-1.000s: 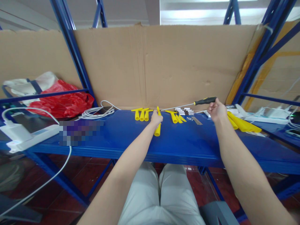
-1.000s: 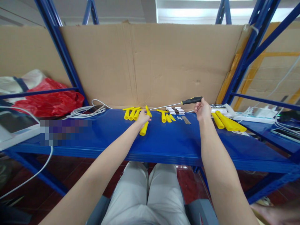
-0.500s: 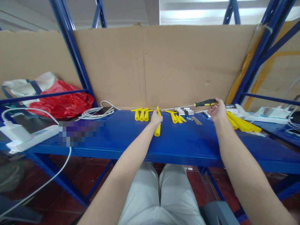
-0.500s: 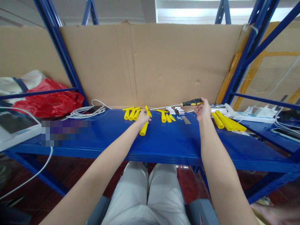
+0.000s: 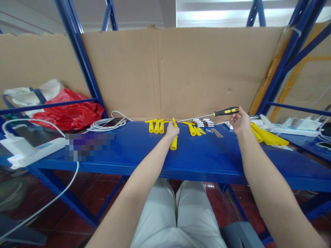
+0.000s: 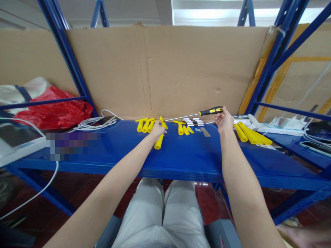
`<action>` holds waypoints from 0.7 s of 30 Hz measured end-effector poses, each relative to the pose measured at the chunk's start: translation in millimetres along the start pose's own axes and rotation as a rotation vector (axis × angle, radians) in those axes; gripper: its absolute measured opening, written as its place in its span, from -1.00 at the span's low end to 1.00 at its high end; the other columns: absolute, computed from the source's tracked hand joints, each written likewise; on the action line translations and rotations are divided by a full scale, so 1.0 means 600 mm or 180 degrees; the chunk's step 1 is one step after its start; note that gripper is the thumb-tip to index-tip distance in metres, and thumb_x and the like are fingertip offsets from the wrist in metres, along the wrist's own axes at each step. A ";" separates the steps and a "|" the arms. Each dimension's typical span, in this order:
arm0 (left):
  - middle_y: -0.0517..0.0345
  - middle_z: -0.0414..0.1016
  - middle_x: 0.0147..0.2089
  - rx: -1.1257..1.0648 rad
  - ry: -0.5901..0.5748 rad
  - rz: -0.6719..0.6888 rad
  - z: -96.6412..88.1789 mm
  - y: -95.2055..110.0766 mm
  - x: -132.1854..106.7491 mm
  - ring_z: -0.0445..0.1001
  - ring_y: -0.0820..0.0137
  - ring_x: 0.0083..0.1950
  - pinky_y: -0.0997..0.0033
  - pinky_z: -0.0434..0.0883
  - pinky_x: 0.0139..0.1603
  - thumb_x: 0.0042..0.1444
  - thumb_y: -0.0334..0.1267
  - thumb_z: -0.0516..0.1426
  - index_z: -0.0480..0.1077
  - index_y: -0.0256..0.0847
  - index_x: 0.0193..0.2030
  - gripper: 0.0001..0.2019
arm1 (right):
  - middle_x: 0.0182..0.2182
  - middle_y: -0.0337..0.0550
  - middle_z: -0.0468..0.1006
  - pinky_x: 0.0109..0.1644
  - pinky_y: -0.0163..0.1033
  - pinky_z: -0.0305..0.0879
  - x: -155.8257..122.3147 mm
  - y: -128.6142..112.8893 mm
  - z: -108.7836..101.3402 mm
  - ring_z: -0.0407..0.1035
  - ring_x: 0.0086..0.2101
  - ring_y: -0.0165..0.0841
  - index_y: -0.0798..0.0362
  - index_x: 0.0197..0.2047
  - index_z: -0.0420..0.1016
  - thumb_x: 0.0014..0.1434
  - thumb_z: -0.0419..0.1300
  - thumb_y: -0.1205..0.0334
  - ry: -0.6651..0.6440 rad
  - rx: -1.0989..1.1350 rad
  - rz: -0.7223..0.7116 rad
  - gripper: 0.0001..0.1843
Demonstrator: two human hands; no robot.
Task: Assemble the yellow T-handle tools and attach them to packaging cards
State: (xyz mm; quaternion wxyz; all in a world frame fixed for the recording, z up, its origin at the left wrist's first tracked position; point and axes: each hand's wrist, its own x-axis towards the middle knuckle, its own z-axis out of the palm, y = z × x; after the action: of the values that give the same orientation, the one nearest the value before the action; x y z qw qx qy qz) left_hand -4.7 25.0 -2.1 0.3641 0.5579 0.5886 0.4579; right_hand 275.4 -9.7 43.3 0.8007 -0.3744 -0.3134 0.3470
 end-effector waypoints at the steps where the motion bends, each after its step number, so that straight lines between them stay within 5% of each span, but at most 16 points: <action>1: 0.01 0.56 -0.20 0.0003 0.0005 -0.0002 0.000 0.001 -0.001 0.57 0.36 -0.36 0.56 0.32 -0.58 0.05 -0.54 0.10 0.21 -0.22 0.18 -0.47 | -0.73 -0.40 0.23 -0.72 -0.43 0.04 -0.001 -0.001 0.001 0.12 -0.73 -0.55 0.00 -0.52 0.13 0.07 0.30 -0.07 -0.0021 0.0008 0.0003 -0.53; 21: -0.01 0.53 -0.12 -0.0118 -0.0037 -0.0087 -0.001 0.012 -0.014 0.55 0.43 -0.38 0.60 0.29 -0.59 0.08 -0.55 0.10 0.18 -0.26 0.19 -0.48 | -0.75 -0.48 0.01 -0.75 -0.41 -0.08 0.010 0.010 -0.007 -0.02 -0.76 -0.56 -0.02 -0.51 0.02 -0.04 0.35 -0.18 -0.0010 0.0027 0.0014 -0.40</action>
State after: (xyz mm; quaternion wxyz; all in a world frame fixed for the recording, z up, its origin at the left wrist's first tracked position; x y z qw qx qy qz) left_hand -2.1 16.1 4.0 0.3840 0.5456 0.5855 0.4604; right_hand 279.8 -3.7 37.8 0.8010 -0.3712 -0.3124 0.3506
